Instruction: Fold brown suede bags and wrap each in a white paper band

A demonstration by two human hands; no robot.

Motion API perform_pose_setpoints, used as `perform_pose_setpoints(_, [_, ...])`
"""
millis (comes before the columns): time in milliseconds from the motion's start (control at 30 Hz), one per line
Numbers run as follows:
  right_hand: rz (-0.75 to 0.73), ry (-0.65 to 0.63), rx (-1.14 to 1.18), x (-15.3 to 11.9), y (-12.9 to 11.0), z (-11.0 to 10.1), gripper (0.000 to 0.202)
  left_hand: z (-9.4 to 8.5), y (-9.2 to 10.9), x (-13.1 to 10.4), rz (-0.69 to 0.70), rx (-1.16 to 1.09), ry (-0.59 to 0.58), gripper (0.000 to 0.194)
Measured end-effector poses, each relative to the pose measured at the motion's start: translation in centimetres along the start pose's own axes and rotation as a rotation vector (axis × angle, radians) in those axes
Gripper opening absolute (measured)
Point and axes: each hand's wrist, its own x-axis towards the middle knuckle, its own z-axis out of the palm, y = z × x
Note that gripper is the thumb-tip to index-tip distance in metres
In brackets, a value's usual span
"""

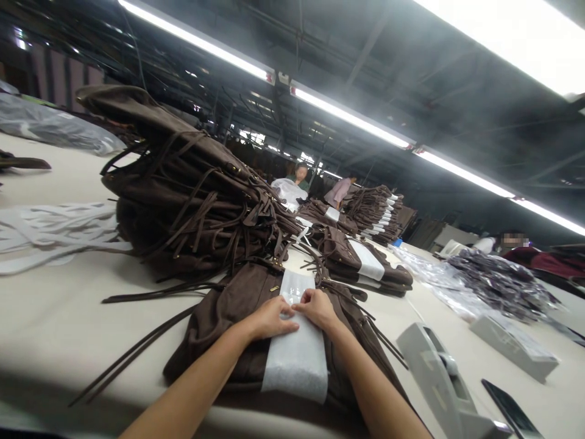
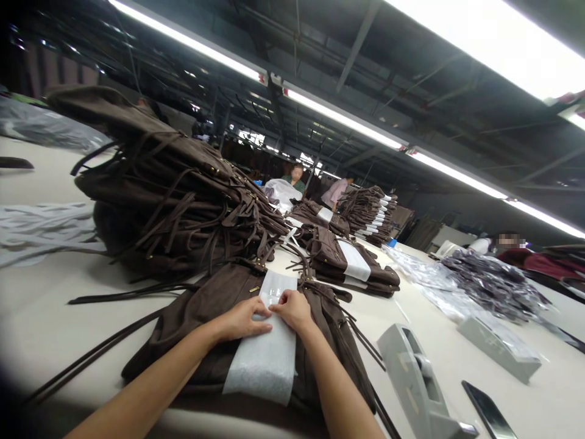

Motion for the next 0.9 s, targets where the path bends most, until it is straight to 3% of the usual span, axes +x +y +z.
perform_pose_setpoints(67, [-0.085,0.063,0.047,-1.2,0.2,0.4,0.010,0.0,-0.1,0.0,-0.001,0.003,0.009,0.041])
perform_pose_setpoints(133, [-0.226,0.062,0.086,-2.3,0.5,0.9,0.021,0.0,0.1,-0.1,0.017,0.011,0.010,0.038])
perform_pose_setpoints(267, [-0.431,-0.139,0.041,-3.2,0.9,1.3,0.043,-0.1,0.7,-0.7,0.086,0.022,-0.002,0.028])
perform_pose_setpoints(433, [-0.384,-0.316,-0.054,-1.8,0.8,0.4,0.054,0.0,0.2,-0.6,0.086,0.067,0.015,0.031])
perform_pose_setpoints(600, [-0.340,-0.319,-0.005,0.7,0.7,-0.3,0.050,0.2,-0.1,-1.0,0.078,0.117,0.002,0.046])
perform_pose_setpoints(700, [-0.308,-0.282,0.044,0.6,1.3,-2.1,0.048,0.2,0.3,-2.2,0.090,0.140,-0.018,0.053])
perform_pose_setpoints(800, [-0.286,-0.198,0.059,-2.5,2.8,-4.5,0.049,0.1,0.9,-3.7,0.086,0.199,-0.052,0.056])
perform_pose_setpoints(900, [-0.293,-0.114,0.030,-8.4,5.1,-5.1,0.051,0.1,1.6,-4.7,0.076,0.311,-0.112,0.057])
